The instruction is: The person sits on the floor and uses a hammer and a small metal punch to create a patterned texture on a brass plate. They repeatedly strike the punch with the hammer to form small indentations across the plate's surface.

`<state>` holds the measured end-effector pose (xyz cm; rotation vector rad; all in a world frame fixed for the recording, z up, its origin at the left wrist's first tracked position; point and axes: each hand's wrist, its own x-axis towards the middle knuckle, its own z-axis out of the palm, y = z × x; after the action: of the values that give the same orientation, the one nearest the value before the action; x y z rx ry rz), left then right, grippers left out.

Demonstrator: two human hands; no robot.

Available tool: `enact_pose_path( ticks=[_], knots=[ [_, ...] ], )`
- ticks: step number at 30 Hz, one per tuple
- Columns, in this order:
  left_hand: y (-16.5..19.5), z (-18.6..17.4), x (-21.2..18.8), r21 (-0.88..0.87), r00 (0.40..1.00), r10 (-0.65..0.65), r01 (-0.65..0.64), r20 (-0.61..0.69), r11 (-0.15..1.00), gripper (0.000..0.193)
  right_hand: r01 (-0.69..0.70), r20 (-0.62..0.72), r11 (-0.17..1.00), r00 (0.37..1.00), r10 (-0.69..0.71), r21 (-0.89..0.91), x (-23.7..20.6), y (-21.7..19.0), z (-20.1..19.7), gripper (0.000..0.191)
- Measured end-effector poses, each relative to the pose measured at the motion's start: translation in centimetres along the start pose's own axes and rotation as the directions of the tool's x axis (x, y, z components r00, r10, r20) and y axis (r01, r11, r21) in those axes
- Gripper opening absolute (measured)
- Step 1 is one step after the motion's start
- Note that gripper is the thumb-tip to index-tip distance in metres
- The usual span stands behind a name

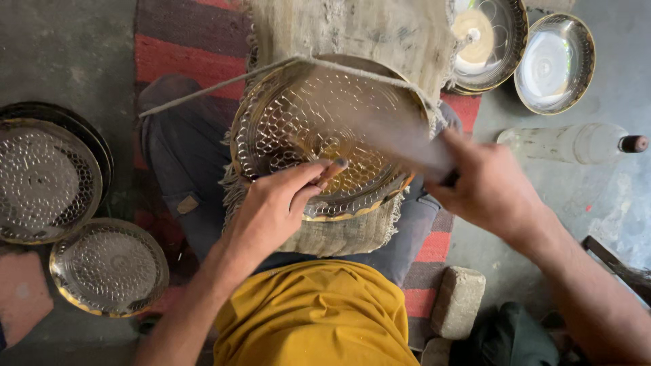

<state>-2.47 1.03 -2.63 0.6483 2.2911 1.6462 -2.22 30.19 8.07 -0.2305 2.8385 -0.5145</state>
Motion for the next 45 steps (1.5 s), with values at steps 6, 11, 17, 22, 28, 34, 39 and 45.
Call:
enact_pose_path(
  ticks=[6,11,17,22,28,34,39,45],
  knots=[
    [1.5,1.0,-0.9,-0.111,0.97,-0.115,0.092,-0.216,0.99,0.039,0.01,0.166,0.97,0.986,0.031,-0.243,2.8,-2.1,-2.8,0.023],
    [2.5,2.2,-1.5,-0.173,0.907,-0.209,0.155,-0.365,0.973,0.033,0.27,0.09,0.935,0.963,-0.255,-0.232,5.6,-4.5,-5.1,0.024],
    [2.8,2.6,-1.8,-0.217,0.87,-0.209,0.122,-0.446,0.969,0.032,0.25,0.274,0.903,0.949,-0.156,-0.351,6.9,-6.6,-6.3,0.013],
    [2.4,2.2,-1.2,-0.177,0.906,-0.12,0.051,-0.406,0.983,0.032,0.226,0.276,0.909,0.952,-0.13,-0.35,7.7,-6.9,-6.5,0.013],
    [1.3,2.2,-1.1,-0.146,0.912,-0.072,0.014,-0.405,0.989,0.038,0.076,0.373,0.906,0.923,0.093,-0.415,8.4,-7.8,-6.8,0.017],
    [1.1,2.1,-1.1,-0.123,0.922,-0.068,0.022,-0.382,0.992,0.035,0.292,0.093,0.956,0.953,-0.288,-0.022,8.5,-7.1,-7.5,0.031],
    [1.5,1.7,-0.4,-0.101,0.931,-0.084,0.051,-0.354,0.994,0.034,0.253,0.253,0.928,0.95,-0.184,-0.273,8.6,-6.0,-5.6,0.019],
    [2.0,0.0,0.9,-0.147,0.961,-0.14,0.107,-0.236,0.983,0.035,0.132,0.124,0.945,0.987,-0.099,-0.299,6.4,-4.1,-5.5,0.02]
  ],
)
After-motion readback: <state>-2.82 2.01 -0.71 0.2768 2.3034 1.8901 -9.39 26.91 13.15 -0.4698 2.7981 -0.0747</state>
